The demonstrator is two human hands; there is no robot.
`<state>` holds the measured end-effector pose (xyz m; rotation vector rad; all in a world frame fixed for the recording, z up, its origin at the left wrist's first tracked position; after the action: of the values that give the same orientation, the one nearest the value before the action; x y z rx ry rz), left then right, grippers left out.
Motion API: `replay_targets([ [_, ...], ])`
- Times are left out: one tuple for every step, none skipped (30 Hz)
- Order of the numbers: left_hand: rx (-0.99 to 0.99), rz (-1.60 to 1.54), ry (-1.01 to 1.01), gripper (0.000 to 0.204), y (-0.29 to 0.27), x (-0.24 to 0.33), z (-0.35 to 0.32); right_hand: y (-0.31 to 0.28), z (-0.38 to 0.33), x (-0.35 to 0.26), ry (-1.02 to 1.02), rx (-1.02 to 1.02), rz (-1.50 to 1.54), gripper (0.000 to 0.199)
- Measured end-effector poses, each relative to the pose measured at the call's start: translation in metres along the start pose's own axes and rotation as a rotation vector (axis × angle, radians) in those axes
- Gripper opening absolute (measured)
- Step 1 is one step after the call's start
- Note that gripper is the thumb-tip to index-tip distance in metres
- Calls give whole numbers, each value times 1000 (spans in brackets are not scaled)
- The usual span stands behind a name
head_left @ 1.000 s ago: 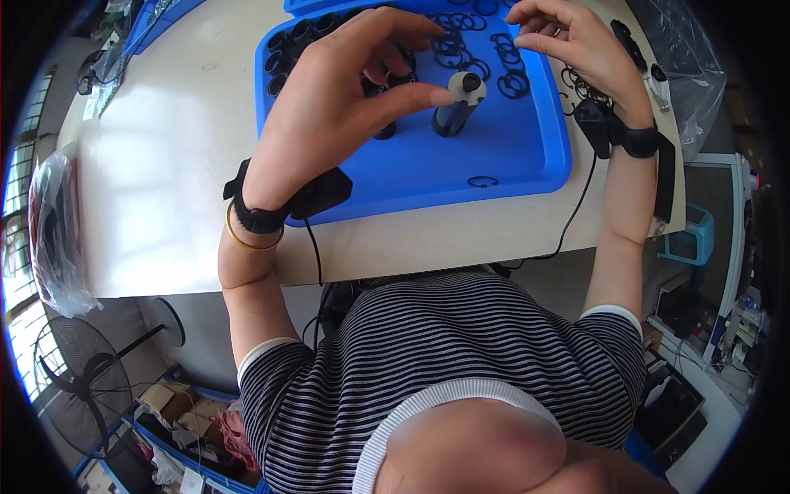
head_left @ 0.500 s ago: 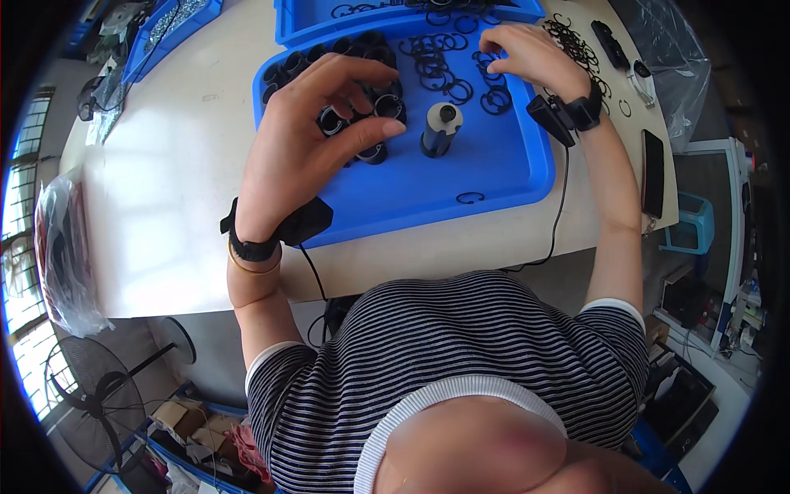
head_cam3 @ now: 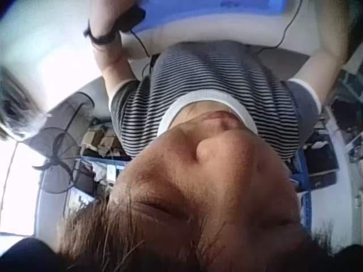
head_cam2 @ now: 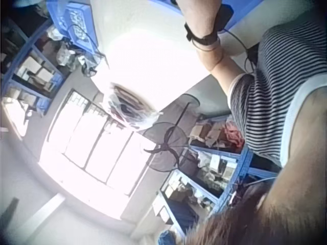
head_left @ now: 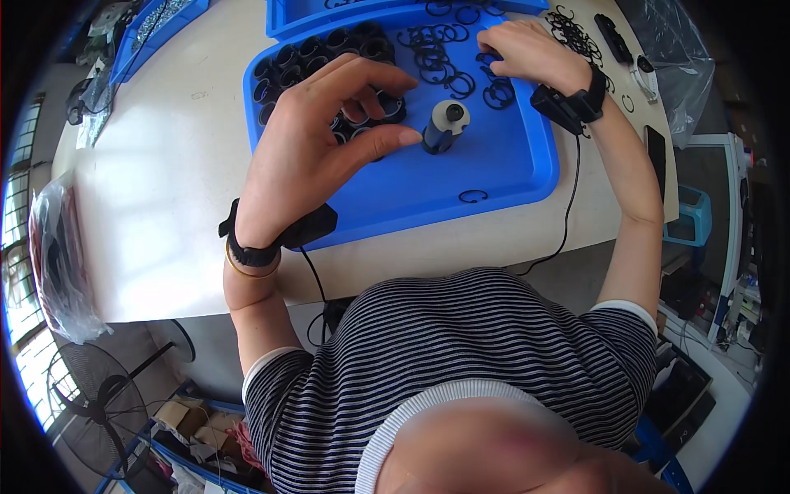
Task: Installing rubber o-rings onto a cylindrical mechanical part.
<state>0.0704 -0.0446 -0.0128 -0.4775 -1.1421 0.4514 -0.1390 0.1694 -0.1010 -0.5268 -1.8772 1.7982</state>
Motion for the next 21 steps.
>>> replay_targets([
  [-1, -8, 9, 38, 1, 0, 0, -2, -3, -1, -2, -3, 0, 21],
  [0, -20, 20, 38, 1, 0, 0, -4, -6, -2, -25, 23, 38, 18],
  [-1, -17, 15, 38, 2, -1, 0, -6, -8, -3, -49, 49, 76, 17],
  [-2, -22, 16, 38, 2, -2, 0, -8, -11, -2, -50, 47, 75, 17],
  [-3, -26, 16, 38, 3, -3, 0, -10, -14, 0, -28, 77, 108, 17],
  [-3, -28, 15, 38, 3, -3, 0, -13, -17, 2, -5, 107, 141, 18],
  [-5, -22, 16, 38, 4, -4, 0, -15, -18, 4, -5, 106, 139, 18],
  [-2, -20, 20, 38, 4, -4, 0, -17, -20, 7, 9, 144, 173, 18],
  [-6, -17, 18, 38, 5, -4, 0, -20, -22, 9, 23, 181, 207, 19],
  [-7, -19, 16, 39, 5, -5, 0, -21, -23, 10, 22, 181, 206, 19],
  [-7, -21, 13, 39, 6, -5, 1, -21, -24, 12, 67, 159, 279, 19],
  [-7, -21, 10, 39, 6, -5, 1, -21, -25, 13, 112, 137, 353, 20],
  [-10, -24, 6, 39, 7, -6, 1, -21, -26, 12, 111, 135, 355, 20],
  [-12, -33, 6, 40, 7, -6, 1, -20, -28, 8, 69, 113, 433, 21],
  [-16, -31, 0, 40, 8, -7, 1, -20, -29, 5, 28, 91, 510, 22],
  [-16, -37, 6, 39, 8, -7, 1, -21, -30, 3, 30, 90, 510, 22],
  [-14, -43, 12, 39, 8, -7, 1, -21, -32, 1, 15, 95, 447, 23],
  [-16, -42, 11, 39, 8, -7, 1, -22, -33, -1, 3, 83, 387, 25],
  [-19, -36, 11, 39, 8, -8, 1, -25, -34, -2, 0, 100, 385, 25],
  [-17, -33, 16, 39, 8, -8, 1, -26, -34, -1, 39, 88, 392, 25],
  [-21, -31, 10, 39, 9, -8, 1, -28, -34, 0, 78, 76, 398, 25],
])
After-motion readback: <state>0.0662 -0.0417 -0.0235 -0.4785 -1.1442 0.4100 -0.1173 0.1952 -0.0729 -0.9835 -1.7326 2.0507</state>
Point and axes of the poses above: each hand's wrist, its own z-axis towards the middle knuckle, its own y-axis out of the palm, x = y × z, the point moved 3 cm from there along z, towards the middle knuckle, and after that the axes turned 8 degrees about x, right-handed, at the moved point
